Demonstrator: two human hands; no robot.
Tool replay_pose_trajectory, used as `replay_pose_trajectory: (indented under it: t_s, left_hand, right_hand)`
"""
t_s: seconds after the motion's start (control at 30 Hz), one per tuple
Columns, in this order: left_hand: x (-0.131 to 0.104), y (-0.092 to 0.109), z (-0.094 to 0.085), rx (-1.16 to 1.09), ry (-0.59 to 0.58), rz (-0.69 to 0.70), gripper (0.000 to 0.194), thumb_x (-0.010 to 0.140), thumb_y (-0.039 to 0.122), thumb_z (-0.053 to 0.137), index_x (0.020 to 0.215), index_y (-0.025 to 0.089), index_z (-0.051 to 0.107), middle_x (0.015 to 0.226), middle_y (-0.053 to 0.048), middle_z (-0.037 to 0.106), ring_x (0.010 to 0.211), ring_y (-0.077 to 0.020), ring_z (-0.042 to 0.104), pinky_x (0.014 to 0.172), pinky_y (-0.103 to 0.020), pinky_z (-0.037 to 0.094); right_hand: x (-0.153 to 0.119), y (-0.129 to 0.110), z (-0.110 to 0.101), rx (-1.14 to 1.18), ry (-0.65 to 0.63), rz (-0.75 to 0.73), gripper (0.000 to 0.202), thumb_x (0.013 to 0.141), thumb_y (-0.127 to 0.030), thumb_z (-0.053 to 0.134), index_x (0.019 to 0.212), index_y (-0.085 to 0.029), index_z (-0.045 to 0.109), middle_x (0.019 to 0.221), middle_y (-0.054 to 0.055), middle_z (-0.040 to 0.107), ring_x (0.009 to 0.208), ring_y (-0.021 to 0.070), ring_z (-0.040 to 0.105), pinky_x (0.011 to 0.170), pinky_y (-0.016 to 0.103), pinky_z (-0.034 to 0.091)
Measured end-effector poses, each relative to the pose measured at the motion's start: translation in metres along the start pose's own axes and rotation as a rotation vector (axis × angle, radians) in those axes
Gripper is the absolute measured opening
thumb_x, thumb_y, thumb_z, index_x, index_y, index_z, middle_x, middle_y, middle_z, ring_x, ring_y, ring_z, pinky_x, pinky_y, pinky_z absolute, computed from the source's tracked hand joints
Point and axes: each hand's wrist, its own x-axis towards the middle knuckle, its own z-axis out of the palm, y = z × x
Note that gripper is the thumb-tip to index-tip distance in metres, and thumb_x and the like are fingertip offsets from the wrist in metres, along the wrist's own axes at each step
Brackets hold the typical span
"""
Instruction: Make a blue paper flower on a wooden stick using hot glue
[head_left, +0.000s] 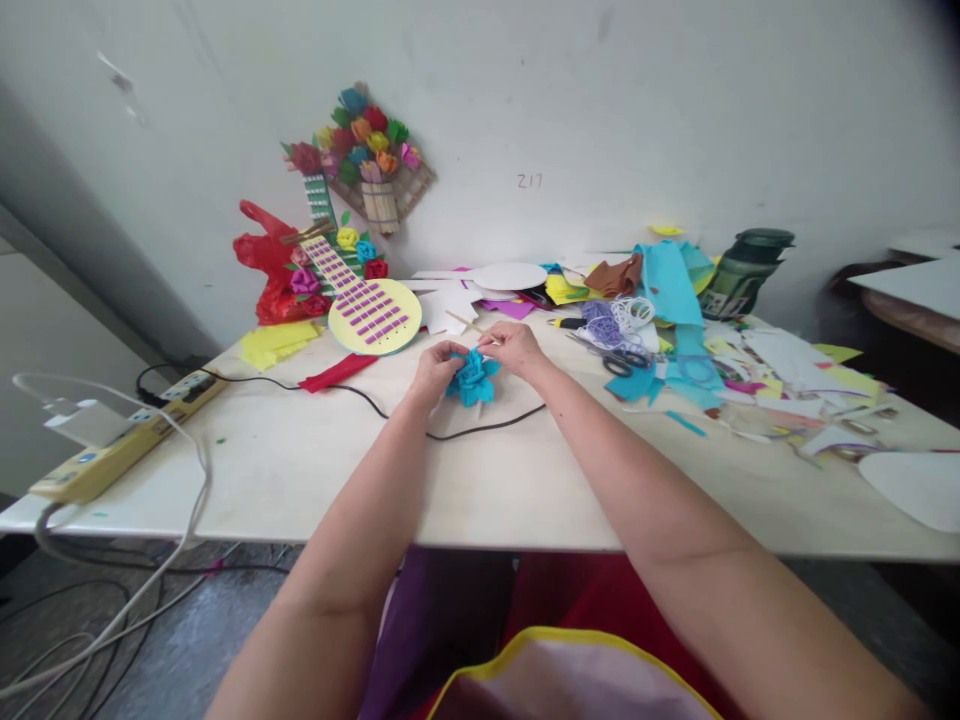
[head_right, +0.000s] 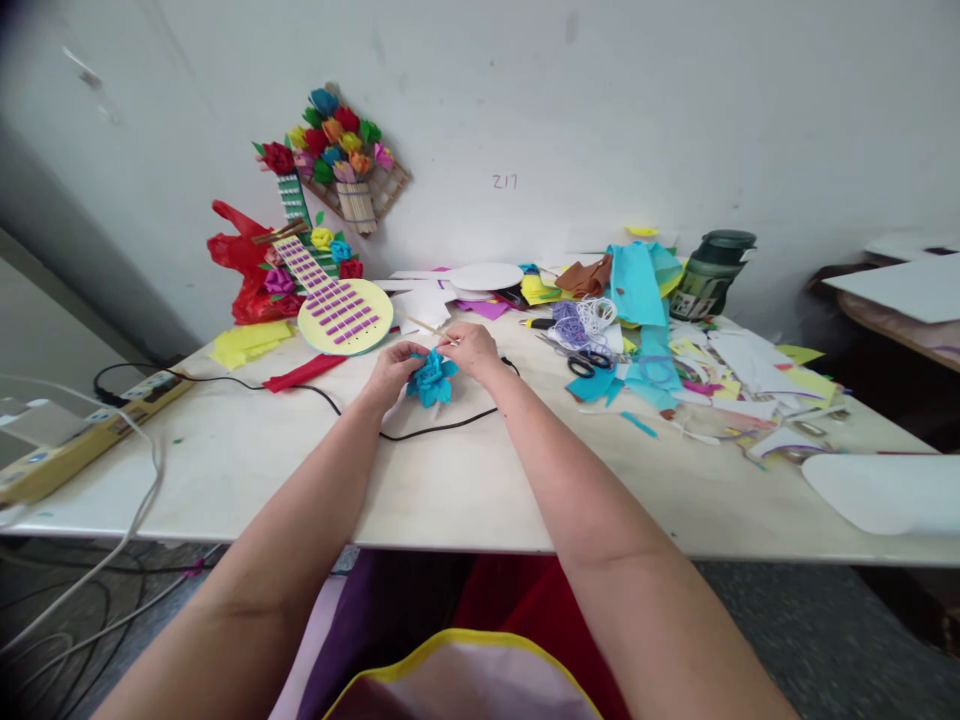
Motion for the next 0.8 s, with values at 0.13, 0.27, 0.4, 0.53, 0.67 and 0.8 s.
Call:
replay_pose_trajectory:
  t_s: [0.13,0.27,0.4,0.53,0.67,0.8]
  left_hand:
    - [0.0004,-0.0014,-0.0038,-0.029,-0.044,-0.04,0.014,0.059,0.026,0.067,0.069,0.016,0.067,0.058,0.0,0.059,0.05,-0.0113,0.049,0.047,-0.023,0.034]
    - [-0.0021,0.0003,-0.0039,-0.017,-0.072,-0.087,0.023,0.058,0.035,0.075,0.064,0.016,0.062,0.056,0.001,0.055,0.048,-0.0106,0.046,0.046,-0.024,0.031]
    - [-0.0042,-0.0003,-0.0029,-0.008,-0.118,-0.114,0.03,0.055,0.038,0.078,0.063,0.016,0.059,0.057,0.0,0.055,0.05,-0.011,0.049,0.048,-0.024,0.036]
    - [-0.0029,-0.0035,-0.0028,-0.052,-0.163,-0.098,0.034,0.055,0.04,0.079,0.067,0.015,0.058,0.057,0.002,0.054,0.048,-0.0091,0.048,0.047,-0.022,0.036]
    - [-0.0014,-0.0052,-0.0024,-0.107,-0.159,-0.068,0.033,0.055,0.036,0.078,0.068,0.016,0.057,0.054,0.004,0.053,0.044,-0.0068,0.044,0.043,-0.02,0.029]
    - [-0.0018,-0.0053,-0.0026,-0.104,-0.156,-0.082,0.03,0.057,0.035,0.076,0.067,0.015,0.058,0.053,0.003,0.052,0.043,-0.0068,0.044,0.042,-0.021,0.029]
  right_hand:
    - [-0.0016,-0.0032,-0.0004,0.009,-0.009,0.019,0.003,0.062,-0.021,0.072,0.064,-0.019,0.07,0.072,0.0,0.065,0.07,0.0148,0.057,0.067,0.026,0.042]
    - [-0.0036,-0.0064,0.0001,0.068,-0.036,0.03,0.005,0.062,-0.022,0.07,0.064,-0.017,0.069,0.065,-0.001,0.062,0.064,0.0129,0.053,0.062,0.025,0.038]
    - [-0.0046,-0.0079,0.0012,0.125,-0.046,0.033,0.006,0.061,-0.022,0.067,0.059,-0.016,0.065,0.061,-0.002,0.059,0.062,0.0114,0.05,0.06,0.024,0.037]
    - [-0.0041,-0.0059,0.0034,0.195,-0.039,0.051,0.011,0.058,-0.025,0.068,0.06,-0.015,0.063,0.057,-0.004,0.055,0.059,0.0105,0.047,0.059,0.024,0.037]
    - [-0.0043,-0.0042,0.0057,0.257,-0.057,0.096,0.017,0.057,-0.029,0.068,0.062,-0.015,0.062,0.056,-0.004,0.053,0.057,0.01,0.045,0.059,0.025,0.037]
    - [-0.0051,-0.004,0.0071,0.303,-0.062,0.119,0.02,0.056,-0.032,0.068,0.063,-0.015,0.061,0.057,-0.004,0.053,0.057,0.0102,0.045,0.058,0.026,0.037]
